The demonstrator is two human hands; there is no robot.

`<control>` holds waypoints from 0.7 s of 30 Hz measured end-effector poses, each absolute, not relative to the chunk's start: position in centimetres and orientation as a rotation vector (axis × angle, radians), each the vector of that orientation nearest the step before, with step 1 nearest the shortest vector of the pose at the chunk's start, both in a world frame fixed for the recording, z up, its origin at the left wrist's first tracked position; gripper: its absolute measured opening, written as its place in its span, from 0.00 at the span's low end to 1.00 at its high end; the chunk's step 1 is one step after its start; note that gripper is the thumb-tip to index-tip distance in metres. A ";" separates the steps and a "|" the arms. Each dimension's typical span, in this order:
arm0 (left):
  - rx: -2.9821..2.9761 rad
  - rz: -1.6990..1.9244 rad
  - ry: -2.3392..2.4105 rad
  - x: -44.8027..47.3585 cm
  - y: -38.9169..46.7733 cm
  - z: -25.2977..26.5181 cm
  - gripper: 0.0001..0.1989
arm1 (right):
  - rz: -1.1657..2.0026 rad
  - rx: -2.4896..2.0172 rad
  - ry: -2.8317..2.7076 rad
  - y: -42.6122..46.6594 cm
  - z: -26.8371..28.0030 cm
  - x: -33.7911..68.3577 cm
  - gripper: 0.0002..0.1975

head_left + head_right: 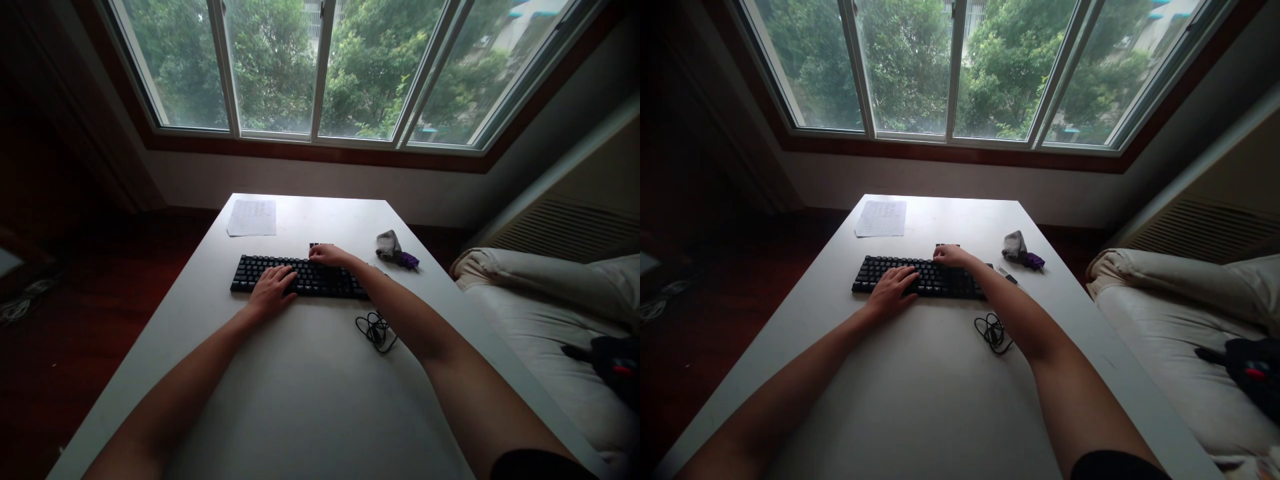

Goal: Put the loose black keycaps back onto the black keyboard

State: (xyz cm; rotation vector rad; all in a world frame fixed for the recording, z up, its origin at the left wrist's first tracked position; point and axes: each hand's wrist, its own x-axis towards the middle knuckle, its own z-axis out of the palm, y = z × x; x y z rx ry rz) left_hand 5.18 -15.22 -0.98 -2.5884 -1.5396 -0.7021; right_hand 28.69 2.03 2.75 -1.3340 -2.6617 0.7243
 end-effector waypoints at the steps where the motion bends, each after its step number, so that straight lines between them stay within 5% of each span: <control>1: -2.589 -0.703 -1.541 5.2 -15.2 -1.0 0.28 | 0.777 -1.337 -2.636 2.3 2.4 28.8 0.12; 8: -2.591 -0.689 -1.541 5.3 -15.2 -1.0 0.27 | 1.046 -1.258 -2.559 3.1 1.5 29.3 0.15; 21: -2.589 -0.715 -1.541 5.3 -15.3 -1.0 0.27 | 1.071 -1.324 -2.576 3.2 1.9 29.0 0.14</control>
